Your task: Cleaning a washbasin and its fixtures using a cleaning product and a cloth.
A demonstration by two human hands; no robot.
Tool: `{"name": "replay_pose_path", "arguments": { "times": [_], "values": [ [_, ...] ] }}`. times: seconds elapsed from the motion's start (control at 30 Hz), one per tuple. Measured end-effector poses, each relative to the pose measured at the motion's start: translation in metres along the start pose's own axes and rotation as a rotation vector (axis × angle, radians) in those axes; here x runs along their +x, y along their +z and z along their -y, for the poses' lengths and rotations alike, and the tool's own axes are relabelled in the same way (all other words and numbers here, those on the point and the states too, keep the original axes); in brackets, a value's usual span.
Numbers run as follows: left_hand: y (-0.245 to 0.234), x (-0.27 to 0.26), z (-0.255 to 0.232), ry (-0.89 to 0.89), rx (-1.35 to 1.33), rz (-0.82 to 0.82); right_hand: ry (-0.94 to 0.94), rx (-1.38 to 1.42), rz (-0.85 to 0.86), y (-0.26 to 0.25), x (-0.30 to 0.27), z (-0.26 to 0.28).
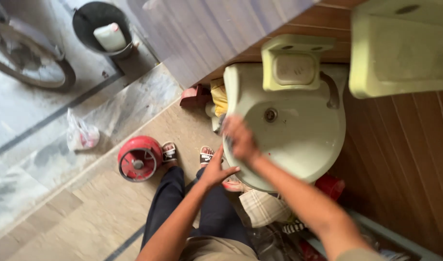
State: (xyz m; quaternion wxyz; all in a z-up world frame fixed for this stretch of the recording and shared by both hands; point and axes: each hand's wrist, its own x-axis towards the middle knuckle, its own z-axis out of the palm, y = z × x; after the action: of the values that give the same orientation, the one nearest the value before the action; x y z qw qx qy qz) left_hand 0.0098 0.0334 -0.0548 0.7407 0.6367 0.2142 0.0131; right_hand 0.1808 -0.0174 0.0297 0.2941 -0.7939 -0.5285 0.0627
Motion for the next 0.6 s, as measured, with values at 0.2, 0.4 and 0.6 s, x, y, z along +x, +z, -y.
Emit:
{"name": "replay_pose_path", "arguments": {
  "times": [0.2,0.4,0.6],
  "values": [
    [-0.061,-0.014,0.059,-0.327,-0.382,0.312,0.047,0.055,-0.007,0.007,-0.030,0.061],
    [-0.077,0.048,0.007,-0.225,-0.141,0.009,0.466,-0.008,-0.351,0.040,0.018,0.062],
    [-0.018,0.112,-0.069,-0.039,-0.122,0.005,0.903,0.002,-0.581,0.027,-0.089,0.066]
  ]
}}
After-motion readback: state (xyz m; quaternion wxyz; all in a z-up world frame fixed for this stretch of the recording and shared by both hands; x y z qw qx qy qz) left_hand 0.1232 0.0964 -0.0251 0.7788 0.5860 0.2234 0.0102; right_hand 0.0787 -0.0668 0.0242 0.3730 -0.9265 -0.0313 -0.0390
